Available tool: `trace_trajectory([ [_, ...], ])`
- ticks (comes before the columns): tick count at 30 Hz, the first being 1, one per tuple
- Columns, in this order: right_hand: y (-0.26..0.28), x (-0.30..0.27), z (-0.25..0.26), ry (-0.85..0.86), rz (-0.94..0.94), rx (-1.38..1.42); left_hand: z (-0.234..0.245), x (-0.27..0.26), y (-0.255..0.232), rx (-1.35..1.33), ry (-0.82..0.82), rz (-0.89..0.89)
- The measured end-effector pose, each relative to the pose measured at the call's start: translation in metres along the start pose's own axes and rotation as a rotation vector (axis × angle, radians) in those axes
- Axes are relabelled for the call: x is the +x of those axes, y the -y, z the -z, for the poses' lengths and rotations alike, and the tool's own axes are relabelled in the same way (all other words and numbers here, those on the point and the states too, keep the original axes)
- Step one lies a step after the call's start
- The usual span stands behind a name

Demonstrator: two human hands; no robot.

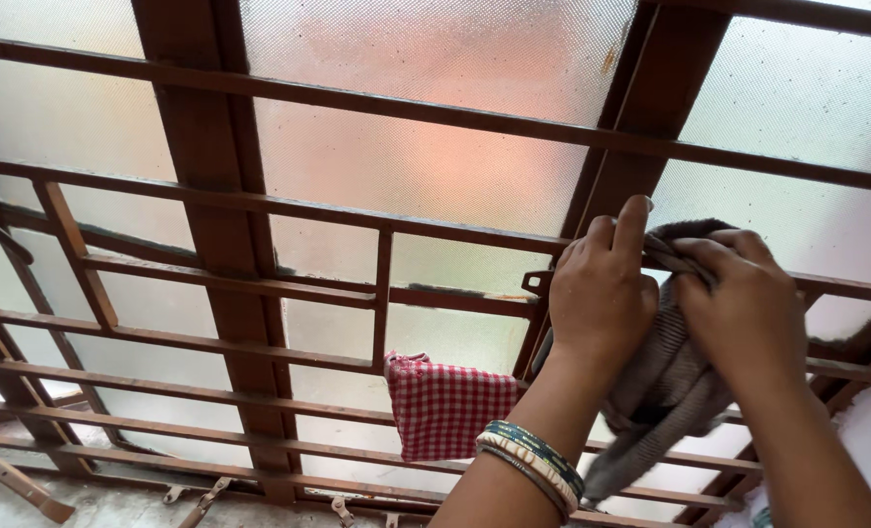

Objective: The person wipes the metal bars and frame of a window using a cloth. They systematically clean the horizontal and vertical bars, moving from the top to the bottom of the window.

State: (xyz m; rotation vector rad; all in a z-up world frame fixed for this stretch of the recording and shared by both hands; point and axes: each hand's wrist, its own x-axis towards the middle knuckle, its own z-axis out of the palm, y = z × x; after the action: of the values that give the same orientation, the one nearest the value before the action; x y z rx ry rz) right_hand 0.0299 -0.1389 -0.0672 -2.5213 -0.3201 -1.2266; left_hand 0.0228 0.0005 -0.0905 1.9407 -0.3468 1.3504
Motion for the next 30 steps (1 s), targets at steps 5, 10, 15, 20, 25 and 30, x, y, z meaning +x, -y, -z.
trace_trajectory([
  [5,-0.041,0.003,0.000,-0.013,-0.092,-0.110,0.002,0.000,0.000,0.030,0.033,-0.015],
  [10,-0.056,0.002,-0.008,-0.052,-0.147,-0.236,0.002,0.000,-0.002,0.049,0.034,-0.012],
  [15,-0.024,0.000,-0.009,0.003,-0.222,-0.203,0.001,0.000,-0.004,0.045,0.009,-0.008],
  [20,-0.028,-0.005,0.001,0.007,-0.118,-0.123,-0.001,0.000,-0.002,0.062,0.039,0.005],
  [25,-0.067,-0.002,-0.001,-0.085,-0.095,-0.214,0.002,-0.002,-0.004,0.047,0.016,-0.002],
  [30,-0.077,-0.004,-0.010,-0.112,-0.116,-0.215,0.000,0.001,-0.009,0.065,0.059,0.050],
])
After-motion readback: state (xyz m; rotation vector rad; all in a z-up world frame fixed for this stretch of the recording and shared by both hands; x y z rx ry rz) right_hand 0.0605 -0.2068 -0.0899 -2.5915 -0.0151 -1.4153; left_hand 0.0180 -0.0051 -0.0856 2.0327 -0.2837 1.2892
